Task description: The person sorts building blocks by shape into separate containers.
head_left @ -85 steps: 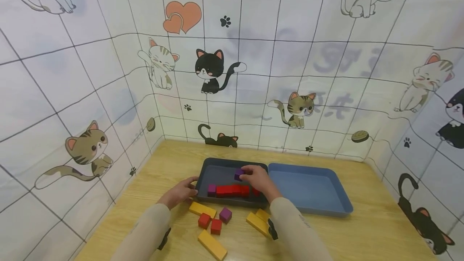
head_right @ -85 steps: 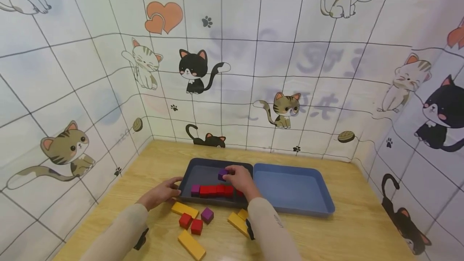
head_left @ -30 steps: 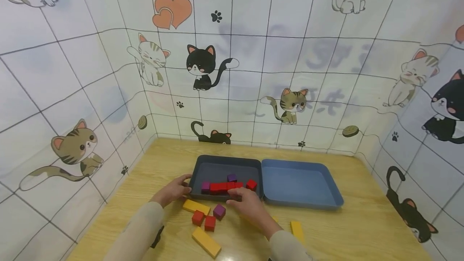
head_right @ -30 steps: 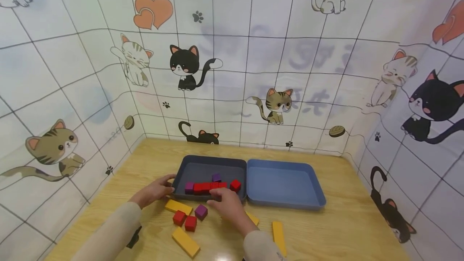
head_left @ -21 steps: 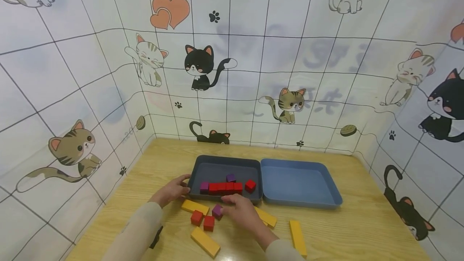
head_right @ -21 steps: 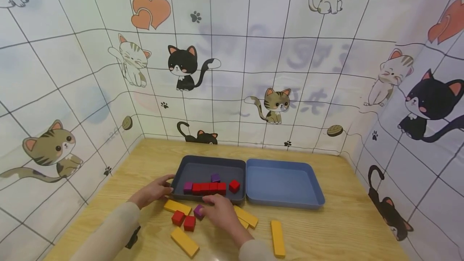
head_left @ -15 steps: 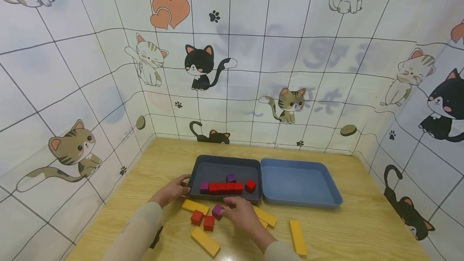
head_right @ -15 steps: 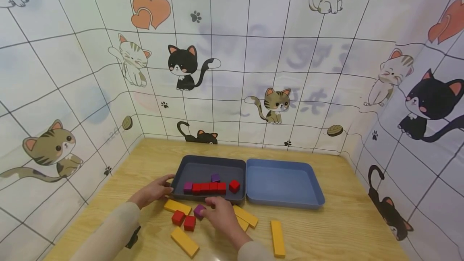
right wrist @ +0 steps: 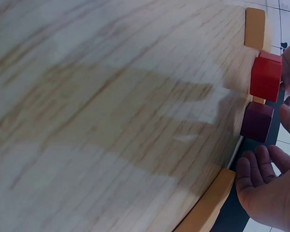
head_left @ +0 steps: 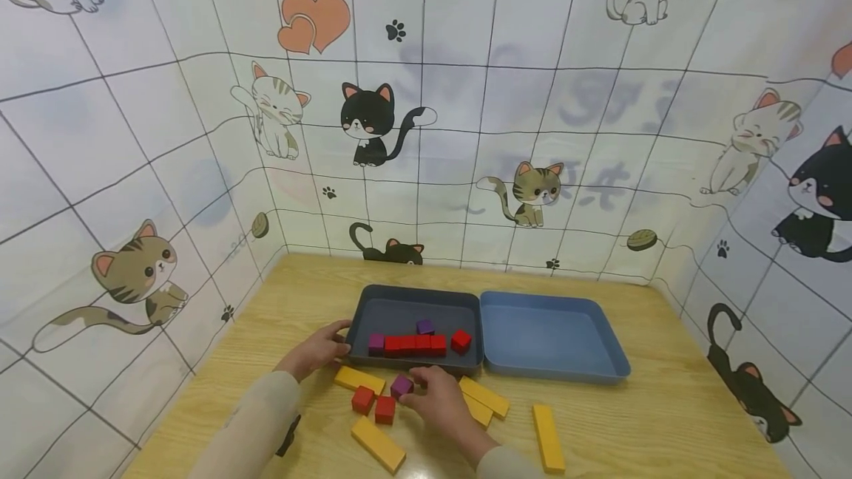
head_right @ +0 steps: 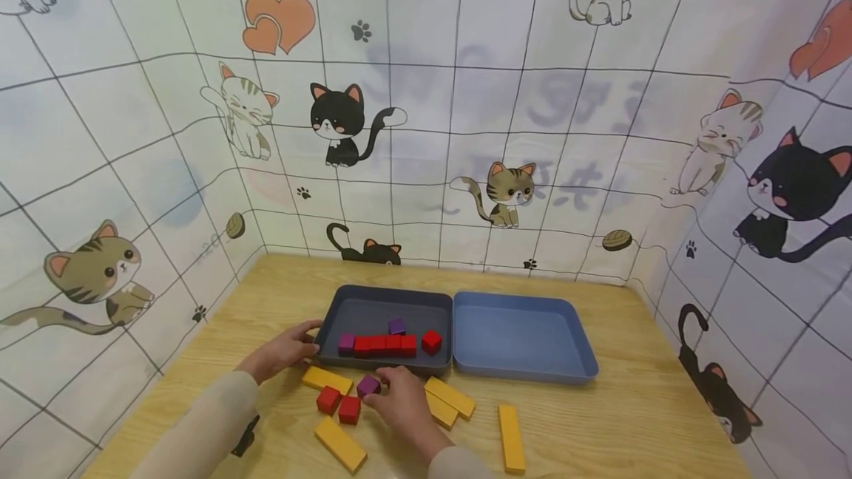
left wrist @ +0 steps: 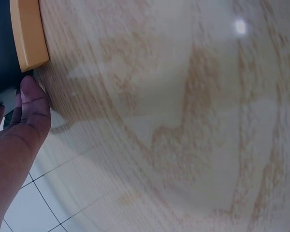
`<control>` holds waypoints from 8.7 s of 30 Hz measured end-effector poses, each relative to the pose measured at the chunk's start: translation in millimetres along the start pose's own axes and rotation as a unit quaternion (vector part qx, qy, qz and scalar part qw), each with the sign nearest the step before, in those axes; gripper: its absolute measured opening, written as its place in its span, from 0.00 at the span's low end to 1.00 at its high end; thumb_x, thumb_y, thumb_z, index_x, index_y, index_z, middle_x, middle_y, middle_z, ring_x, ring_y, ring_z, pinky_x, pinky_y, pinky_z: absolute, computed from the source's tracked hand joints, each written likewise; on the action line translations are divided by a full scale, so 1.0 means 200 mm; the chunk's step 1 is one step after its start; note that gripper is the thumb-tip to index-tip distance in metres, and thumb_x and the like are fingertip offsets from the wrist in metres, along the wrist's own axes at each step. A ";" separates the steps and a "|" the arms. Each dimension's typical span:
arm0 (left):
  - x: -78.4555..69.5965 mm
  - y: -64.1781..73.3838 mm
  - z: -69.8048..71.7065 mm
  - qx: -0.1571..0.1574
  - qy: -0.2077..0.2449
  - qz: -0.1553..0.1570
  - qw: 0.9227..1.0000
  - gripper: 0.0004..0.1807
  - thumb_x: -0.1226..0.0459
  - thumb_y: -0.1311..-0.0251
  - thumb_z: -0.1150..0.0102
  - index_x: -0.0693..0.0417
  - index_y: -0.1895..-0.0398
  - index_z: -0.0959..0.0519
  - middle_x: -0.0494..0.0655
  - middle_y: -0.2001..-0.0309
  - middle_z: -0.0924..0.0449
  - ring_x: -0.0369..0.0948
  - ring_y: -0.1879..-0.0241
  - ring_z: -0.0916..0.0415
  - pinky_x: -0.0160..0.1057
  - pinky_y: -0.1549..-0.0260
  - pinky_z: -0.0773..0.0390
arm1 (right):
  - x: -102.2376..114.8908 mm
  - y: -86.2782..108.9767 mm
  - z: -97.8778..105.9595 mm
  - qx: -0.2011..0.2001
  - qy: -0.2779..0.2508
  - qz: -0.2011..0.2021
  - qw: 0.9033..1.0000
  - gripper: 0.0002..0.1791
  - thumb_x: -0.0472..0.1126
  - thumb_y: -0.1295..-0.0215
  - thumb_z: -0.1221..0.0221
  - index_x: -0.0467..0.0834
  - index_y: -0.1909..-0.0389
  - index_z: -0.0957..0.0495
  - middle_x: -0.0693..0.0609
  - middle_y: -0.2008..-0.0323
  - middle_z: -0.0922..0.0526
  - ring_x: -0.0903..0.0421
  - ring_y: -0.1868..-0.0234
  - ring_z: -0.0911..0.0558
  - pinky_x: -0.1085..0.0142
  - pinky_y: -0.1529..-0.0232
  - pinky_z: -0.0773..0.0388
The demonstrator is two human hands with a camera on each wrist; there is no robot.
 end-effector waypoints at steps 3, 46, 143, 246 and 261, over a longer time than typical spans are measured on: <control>0.00 0.00 0.00 0.003 0.002 -0.002 1.000 0.31 0.76 0.33 0.50 0.64 0.27 0.42 0.68 0.46 0.29 0.51 0.55 0.23 0.54 0.54 0.21 | 0.00 0.00 0.00 0.001 0.001 -0.006 1.000 0.26 0.42 0.46 0.27 0.34 0.48 0.18 0.47 0.59 0.18 0.48 0.56 0.18 0.53 0.54 0.20; -0.01 0.01 0.00 -0.009 -0.009 0.011 1.000 0.31 0.75 0.34 0.50 0.62 0.27 0.40 0.65 0.46 0.28 0.49 0.57 0.22 0.53 0.54 0.21 | 0.05 -0.03 0.01 -0.013 0.063 0.050 0.997 0.19 0.42 0.43 0.32 0.38 0.51 0.16 0.51 0.62 0.18 0.54 0.61 0.20 0.61 0.59 0.22; 0.00 0.00 0.01 0.005 0.011 0.010 1.000 0.36 0.78 0.37 0.49 0.61 0.25 0.44 0.65 0.49 0.27 0.51 0.56 0.21 0.54 0.54 0.20 | -0.23 -0.44 0.43 -0.068 0.118 -0.053 0.989 0.24 0.41 0.34 0.37 0.36 0.39 0.23 0.40 0.46 0.19 0.40 0.45 0.22 0.46 0.45 0.26; -0.04 0.03 -0.01 0.013 0.011 0.011 1.000 0.36 0.77 0.36 0.49 0.59 0.24 0.44 0.67 0.46 0.29 0.51 0.54 0.22 0.56 0.51 0.22 | 0.04 -0.03 -0.09 0.139 0.041 0.051 0.988 0.13 0.43 0.43 0.30 0.48 0.56 0.13 0.63 0.65 0.20 0.65 0.63 0.24 0.65 0.56 0.24; -0.03 0.03 -0.01 0.017 0.019 0.004 1.000 0.36 0.77 0.36 0.49 0.61 0.24 0.45 0.66 0.48 0.29 0.51 0.55 0.21 0.52 0.56 0.20 | 0.07 -0.04 -0.02 0.118 0.024 0.050 0.991 0.18 0.48 0.41 0.32 0.49 0.50 0.14 0.60 0.58 0.16 0.58 0.54 0.19 0.60 0.52 0.22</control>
Point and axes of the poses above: each hand's wrist, its own y-axis away from the middle knuckle, its own z-axis out of the back of the hand, x = y × z, the point moved 5 cm from there along -y, towards the middle knuckle
